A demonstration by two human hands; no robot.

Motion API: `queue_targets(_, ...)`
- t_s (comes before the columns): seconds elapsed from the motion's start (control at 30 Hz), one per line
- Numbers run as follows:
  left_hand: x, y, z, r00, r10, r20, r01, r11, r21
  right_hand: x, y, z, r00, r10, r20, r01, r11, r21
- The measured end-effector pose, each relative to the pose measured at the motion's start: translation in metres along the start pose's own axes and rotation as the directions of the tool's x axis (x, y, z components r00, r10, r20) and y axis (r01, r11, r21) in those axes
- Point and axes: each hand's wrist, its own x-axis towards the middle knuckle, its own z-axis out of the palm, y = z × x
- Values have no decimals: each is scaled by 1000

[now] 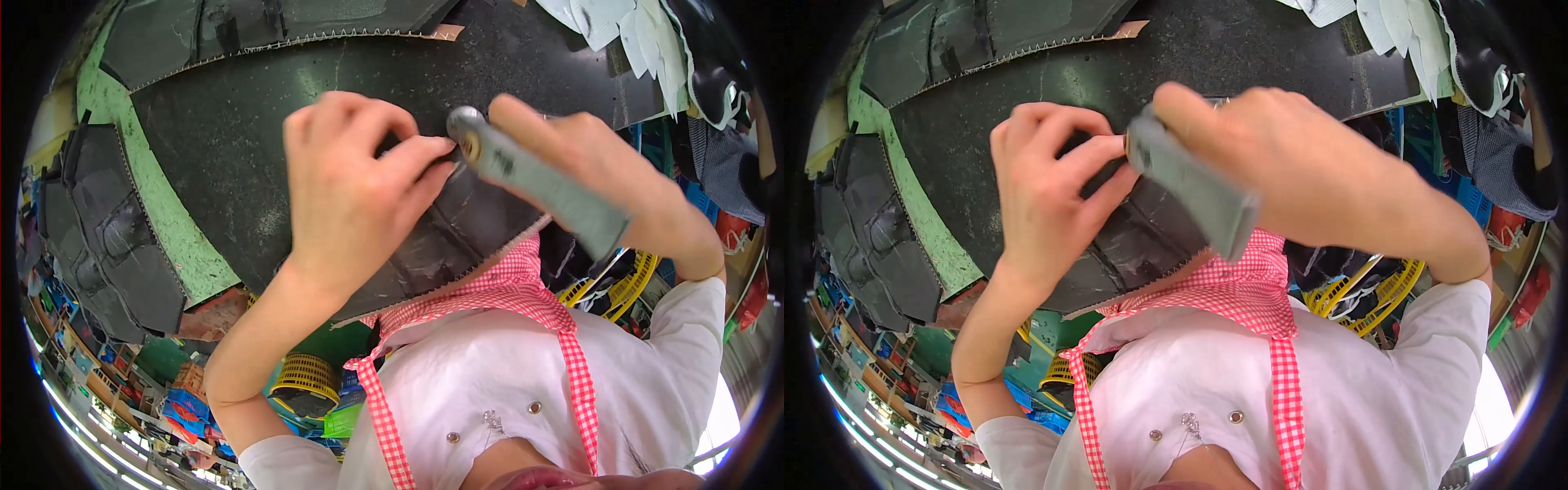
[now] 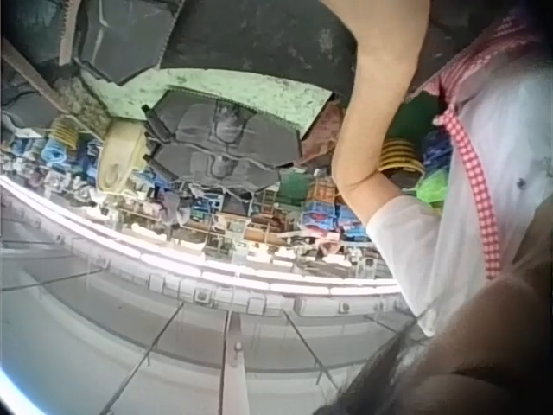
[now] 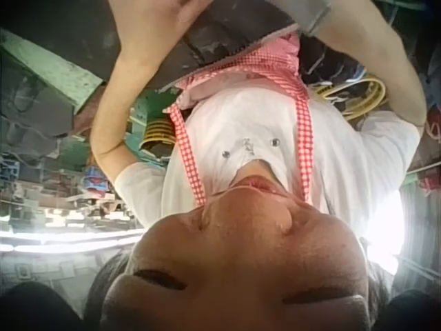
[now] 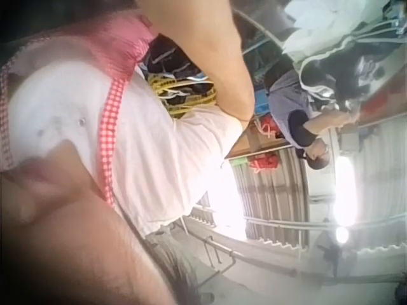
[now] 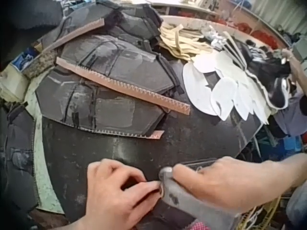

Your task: Using a hammer and hands to fold and bond leather components of a shoe upper at a manufacturing station.

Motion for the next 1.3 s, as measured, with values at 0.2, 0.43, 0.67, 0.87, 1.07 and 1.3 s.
queue_targets(0.2,-9,-5,-5,1000,-15,5,16,997,-76,9,-3,-9,952,-207,-227,202,978,-44)
queue_targets(0.43,-3,-18,-22,976,-43,214,73,988,-136,15,-6,1,916,-297,-268,284,955,-88)
queue_targets(0.67,-3,-32,-27,974,6,228,40,980,-196,13,-8,6,995,-95,25,91,986,143)
queue_targets(0.87,-4,-28,-34,980,112,166,-102,993,-65,13,-17,16,994,-111,-20,113,968,223)
queue_targets(1.07,-14,-19,-32,990,91,109,-94,995,22,17,-18,12,975,-156,-157,162,986,28)
queue_targets(1.3,-27,-17,-32,996,48,75,-55,993,101,20,-14,15,975,-166,-148,171,985,25)
